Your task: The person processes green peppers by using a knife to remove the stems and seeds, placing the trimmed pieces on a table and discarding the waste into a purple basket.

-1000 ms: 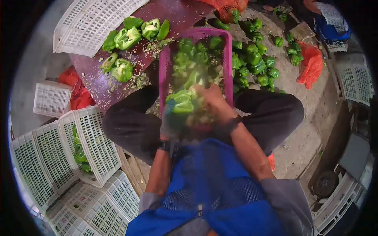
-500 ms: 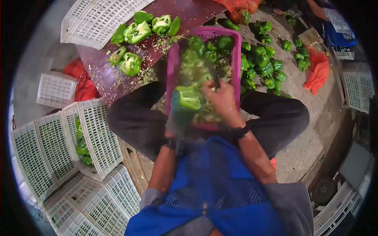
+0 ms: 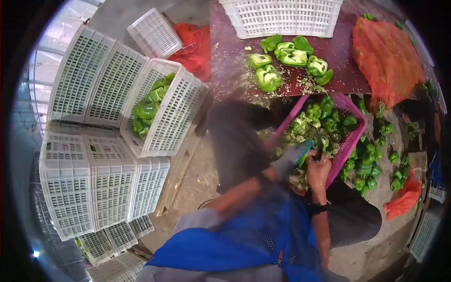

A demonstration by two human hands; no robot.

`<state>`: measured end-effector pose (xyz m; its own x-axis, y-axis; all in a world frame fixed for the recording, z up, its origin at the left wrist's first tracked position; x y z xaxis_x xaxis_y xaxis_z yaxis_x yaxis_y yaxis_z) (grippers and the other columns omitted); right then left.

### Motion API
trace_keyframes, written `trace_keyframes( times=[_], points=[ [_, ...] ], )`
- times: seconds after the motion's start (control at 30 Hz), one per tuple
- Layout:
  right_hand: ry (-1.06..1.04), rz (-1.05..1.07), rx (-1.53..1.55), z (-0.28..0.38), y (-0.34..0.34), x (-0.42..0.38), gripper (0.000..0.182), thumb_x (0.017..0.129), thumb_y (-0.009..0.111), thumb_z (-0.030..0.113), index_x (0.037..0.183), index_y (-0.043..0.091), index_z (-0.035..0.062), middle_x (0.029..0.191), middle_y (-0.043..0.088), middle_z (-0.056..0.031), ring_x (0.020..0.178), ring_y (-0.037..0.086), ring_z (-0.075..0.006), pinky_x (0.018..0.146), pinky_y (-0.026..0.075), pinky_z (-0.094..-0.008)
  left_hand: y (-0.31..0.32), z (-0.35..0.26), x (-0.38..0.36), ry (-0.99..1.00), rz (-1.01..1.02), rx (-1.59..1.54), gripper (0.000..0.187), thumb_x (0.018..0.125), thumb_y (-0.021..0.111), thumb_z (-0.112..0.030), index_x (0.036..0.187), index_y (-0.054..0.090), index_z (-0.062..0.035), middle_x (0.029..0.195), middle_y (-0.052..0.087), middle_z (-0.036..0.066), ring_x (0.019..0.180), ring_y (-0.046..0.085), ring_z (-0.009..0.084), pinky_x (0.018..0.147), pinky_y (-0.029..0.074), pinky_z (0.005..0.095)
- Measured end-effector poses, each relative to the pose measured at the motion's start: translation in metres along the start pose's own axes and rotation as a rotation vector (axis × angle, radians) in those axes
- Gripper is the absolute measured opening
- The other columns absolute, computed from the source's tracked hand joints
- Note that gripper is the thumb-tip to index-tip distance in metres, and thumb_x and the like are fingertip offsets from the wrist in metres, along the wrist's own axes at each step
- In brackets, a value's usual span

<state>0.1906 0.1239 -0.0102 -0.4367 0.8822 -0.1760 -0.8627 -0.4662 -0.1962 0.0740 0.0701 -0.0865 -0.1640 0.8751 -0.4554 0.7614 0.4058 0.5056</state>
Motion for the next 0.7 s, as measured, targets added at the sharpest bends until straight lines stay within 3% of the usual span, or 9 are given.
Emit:
trace_keyframes(
  times=[0.2,0.3,0.33,0.43,0.53,0.57,0.6,0.63,0.7],
  points=[
    [0.185,-0.266,0.549,-0.075,-0.004,0.021,0.005,0.103,0.068,0.003,0.106,0.07,0.006,0.086,0.07,0.0007,0.071,0.062,-0.0083,0.062,0.049,-0.0269,0.05,-0.074,-0.048,0.485,-0.122,0.658,0.051,0.106,0.074,-0.018,0.151,0.059,-0.0006,0.141,0.068,0.004,0.124,0.064,0.0133,0.11,0.051,0.0333],
    [0.245,-0.278,0.446,-0.052,-0.01,0.021,0.005,0.104,0.069,0.009,0.107,0.07,0.0057,0.084,0.071,-0.0026,0.069,0.065,-0.0118,0.062,0.053,-0.0287,0.03,-0.055,-0.03,0.253,-0.07,0.159,0.058,0.101,0.08,-0.015,0.153,0.058,-0.0029,0.142,0.068,0.008,0.127,0.064,0.0157,0.11,0.053,0.0341],
    [0.288,-0.3,0.404,-0.035,-0.015,0.017,0.006,0.104,0.069,0.011,0.107,0.07,0.0056,0.085,0.072,-0.0037,0.068,0.066,-0.0133,0.062,0.054,-0.0293,0.026,-0.04,-0.019,0.168,-0.071,-0.004,0.059,0.1,0.081,-0.015,0.153,0.058,-0.0032,0.141,0.068,0.008,0.127,0.064,0.0161,0.11,0.053,0.034],
    [0.324,-0.137,0.012,-0.03,-0.02,0.015,0.022,0.096,0.076,0.011,0.115,0.073,0.0023,0.081,0.072,-0.005,0.062,0.065,-0.0172,0.057,0.051,-0.0338,0.032,-0.111,-0.065,0.589,-0.266,0.727,0.064,0.095,0.086,-0.017,0.151,0.06,-0.003,0.136,0.071,0.009,0.123,0.066,0.0163,0.108,0.055,0.0351],
    [-0.285,0.238,-0.576,-0.067,-0.015,0.012,0.038,0.088,0.077,0.02,0.12,0.075,-0.0006,0.095,0.079,-0.022,0.083,0.077,-0.0399,0.077,0.061,-0.0525,0.014,-0.189,-0.102,0.608,-0.277,0.814,0.072,0.081,0.09,-0.009,0.147,0.063,-0.002,0.128,0.072,0.011,0.119,0.07,0.0235,0.105,0.057,0.0377],
    [-0.13,0.332,-0.713,-0.076,-0.019,0.013,0.039,0.087,0.077,0.022,0.118,0.075,-0.0005,0.1,0.078,-0.0245,0.093,0.076,-0.0442,0.084,0.059,-0.0562,0.023,-0.237,-0.135,0.776,-0.343,1.162,0.072,0.082,0.09,-0.01,0.148,0.062,-0.0019,0.131,0.069,0.013,0.118,0.07,0.025,0.103,0.057,0.0388],
    [0.028,0.432,-0.832,-0.08,-0.019,0.014,0.039,0.086,0.076,0.024,0.117,0.075,-0.0003,0.105,0.078,-0.0269,0.103,0.074,-0.0486,0.09,0.058,-0.06,-0.002,-0.249,-0.143,0.661,-0.571,1.198,0.068,0.086,0.087,-0.009,0.149,0.062,-0.0019,0.134,0.067,0.014,0.12,0.069,0.0256,0.104,0.057,0.0388],
    [0.108,0.327,-0.844,-0.073,-0.029,0.024,0.038,0.087,0.076,0.025,0.115,0.075,-0.0001,0.106,0.078,-0.0264,0.104,0.074,-0.048,0.091,0.058,-0.0596,-0.025,-0.277,-0.156,0.782,-0.487,1.262,0.069,0.086,0.087,-0.009,0.15,0.061,-0.0009,0.136,0.067,0.014,0.122,0.069,0.0271,0.105,0.057,0.0389],
    [0.251,0.129,-0.849,-0.065,-0.044,0.044,0.037,0.087,0.076,0.026,0.113,0.076,0.0003,0.108,0.078,-0.0254,0.107,0.073,-0.047,0.093,0.057,-0.0589,-0.088,-0.32,-0.182,0.927,-0.695,1.391,0.068,0.09,0.087,-0.019,0.15,0.061,0.001,0.138,0.069,0.02,0.125,0.068,0.0325,0.108,0.056,0.0437]
  ],
)
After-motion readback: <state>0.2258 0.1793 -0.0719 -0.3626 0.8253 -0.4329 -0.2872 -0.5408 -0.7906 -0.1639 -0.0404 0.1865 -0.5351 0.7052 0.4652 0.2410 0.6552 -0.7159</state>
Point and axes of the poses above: each hand's wrist, its own x-axis towards the middle knuckle, its own y-axis out of the palm, z = x × y, the point moved 7 cm from there along x, towards the middle knuckle
